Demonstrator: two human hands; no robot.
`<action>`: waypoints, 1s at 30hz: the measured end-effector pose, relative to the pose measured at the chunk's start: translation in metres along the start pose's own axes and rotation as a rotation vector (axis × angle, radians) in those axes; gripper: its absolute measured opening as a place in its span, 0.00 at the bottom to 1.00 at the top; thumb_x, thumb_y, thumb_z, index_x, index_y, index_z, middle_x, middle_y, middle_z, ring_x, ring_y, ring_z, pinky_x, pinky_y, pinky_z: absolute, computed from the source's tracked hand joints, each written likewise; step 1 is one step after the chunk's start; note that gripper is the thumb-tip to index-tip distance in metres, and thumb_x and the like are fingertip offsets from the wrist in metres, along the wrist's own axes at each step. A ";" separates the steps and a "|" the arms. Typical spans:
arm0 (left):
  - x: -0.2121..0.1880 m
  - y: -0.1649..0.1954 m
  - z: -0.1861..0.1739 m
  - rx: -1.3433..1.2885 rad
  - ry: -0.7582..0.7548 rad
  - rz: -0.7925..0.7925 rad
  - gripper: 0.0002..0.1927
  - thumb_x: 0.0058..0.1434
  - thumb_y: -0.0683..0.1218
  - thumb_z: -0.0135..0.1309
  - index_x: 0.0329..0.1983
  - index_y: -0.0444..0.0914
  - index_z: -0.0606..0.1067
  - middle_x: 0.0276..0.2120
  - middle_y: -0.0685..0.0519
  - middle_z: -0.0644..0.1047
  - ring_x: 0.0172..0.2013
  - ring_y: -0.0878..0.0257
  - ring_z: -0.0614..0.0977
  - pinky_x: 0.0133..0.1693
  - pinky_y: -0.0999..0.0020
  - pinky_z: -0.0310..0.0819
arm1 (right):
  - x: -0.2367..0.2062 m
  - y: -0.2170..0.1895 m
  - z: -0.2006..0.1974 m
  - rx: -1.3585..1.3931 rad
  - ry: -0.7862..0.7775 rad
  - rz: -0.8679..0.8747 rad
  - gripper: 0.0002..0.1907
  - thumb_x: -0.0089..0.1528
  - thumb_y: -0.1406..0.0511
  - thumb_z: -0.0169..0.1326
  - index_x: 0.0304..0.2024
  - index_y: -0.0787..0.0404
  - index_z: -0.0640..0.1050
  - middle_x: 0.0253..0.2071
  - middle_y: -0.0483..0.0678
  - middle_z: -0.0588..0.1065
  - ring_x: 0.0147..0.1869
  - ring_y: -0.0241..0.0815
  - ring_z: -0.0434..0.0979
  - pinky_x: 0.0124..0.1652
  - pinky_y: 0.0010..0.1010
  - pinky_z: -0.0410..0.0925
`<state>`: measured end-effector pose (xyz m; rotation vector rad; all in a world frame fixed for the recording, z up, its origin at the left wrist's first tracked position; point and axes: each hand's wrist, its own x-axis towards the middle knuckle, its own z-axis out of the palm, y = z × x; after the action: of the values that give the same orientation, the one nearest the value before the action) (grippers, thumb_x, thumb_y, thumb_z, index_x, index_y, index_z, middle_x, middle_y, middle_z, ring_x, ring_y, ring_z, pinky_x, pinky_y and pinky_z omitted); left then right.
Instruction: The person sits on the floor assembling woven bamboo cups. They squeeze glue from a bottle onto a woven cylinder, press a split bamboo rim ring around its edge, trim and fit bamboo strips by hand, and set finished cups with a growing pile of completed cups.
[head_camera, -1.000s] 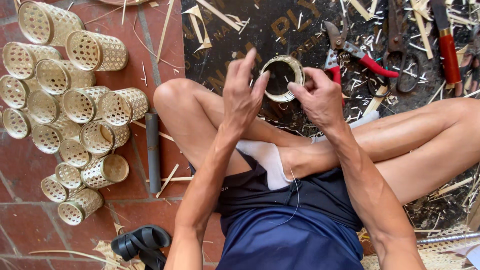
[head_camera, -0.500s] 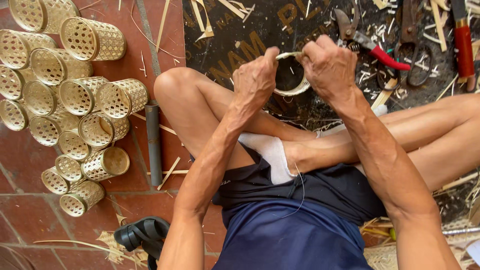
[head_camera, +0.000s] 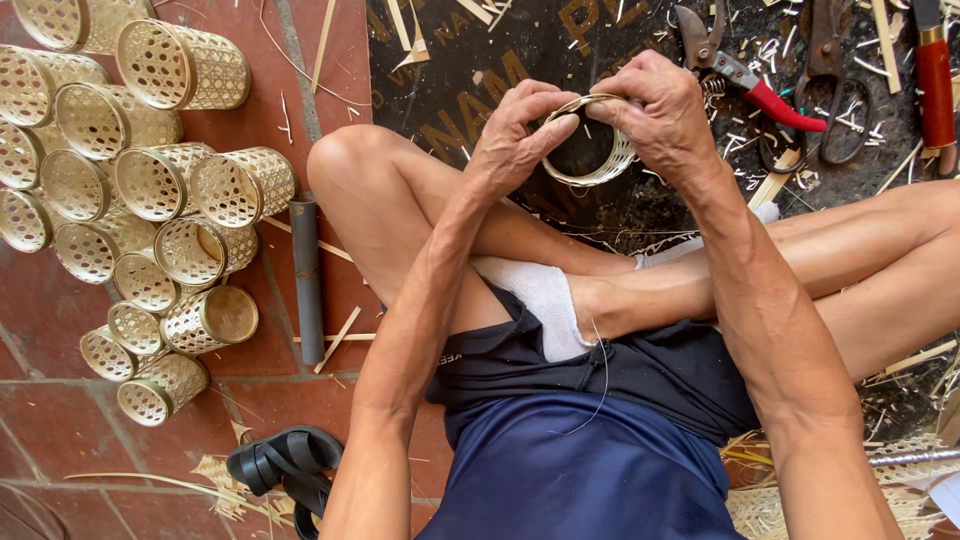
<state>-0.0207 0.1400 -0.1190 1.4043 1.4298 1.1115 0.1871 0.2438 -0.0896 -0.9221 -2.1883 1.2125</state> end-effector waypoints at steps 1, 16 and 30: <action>-0.001 -0.001 0.000 -0.049 -0.006 -0.027 0.14 0.69 0.47 0.57 0.55 0.38 0.79 0.50 0.50 0.77 0.54 0.57 0.78 0.57 0.64 0.72 | -0.001 0.001 0.000 -0.053 -0.001 -0.023 0.09 0.65 0.65 0.66 0.47 0.60 0.84 0.37 0.52 0.75 0.39 0.48 0.76 0.37 0.37 0.69; 0.000 0.011 0.015 -0.039 0.145 -0.177 0.15 0.68 0.52 0.58 0.45 0.35 0.82 0.30 0.56 0.82 0.33 0.72 0.80 0.37 0.74 0.77 | -0.013 0.006 0.010 -0.285 0.074 -0.182 0.05 0.67 0.64 0.62 0.40 0.60 0.84 0.41 0.49 0.80 0.46 0.50 0.80 0.45 0.40 0.71; -0.008 0.015 0.021 0.091 0.242 -0.013 0.13 0.71 0.50 0.55 0.49 0.36 0.81 0.34 0.49 0.85 0.34 0.66 0.85 0.38 0.71 0.79 | -0.016 -0.012 0.009 -0.365 0.123 -0.144 0.05 0.69 0.63 0.62 0.41 0.57 0.84 0.37 0.50 0.79 0.42 0.50 0.81 0.39 0.40 0.71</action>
<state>0.0036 0.1331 -0.1105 1.3558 1.6760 1.2559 0.1875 0.2220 -0.0851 -0.9308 -2.3699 0.6831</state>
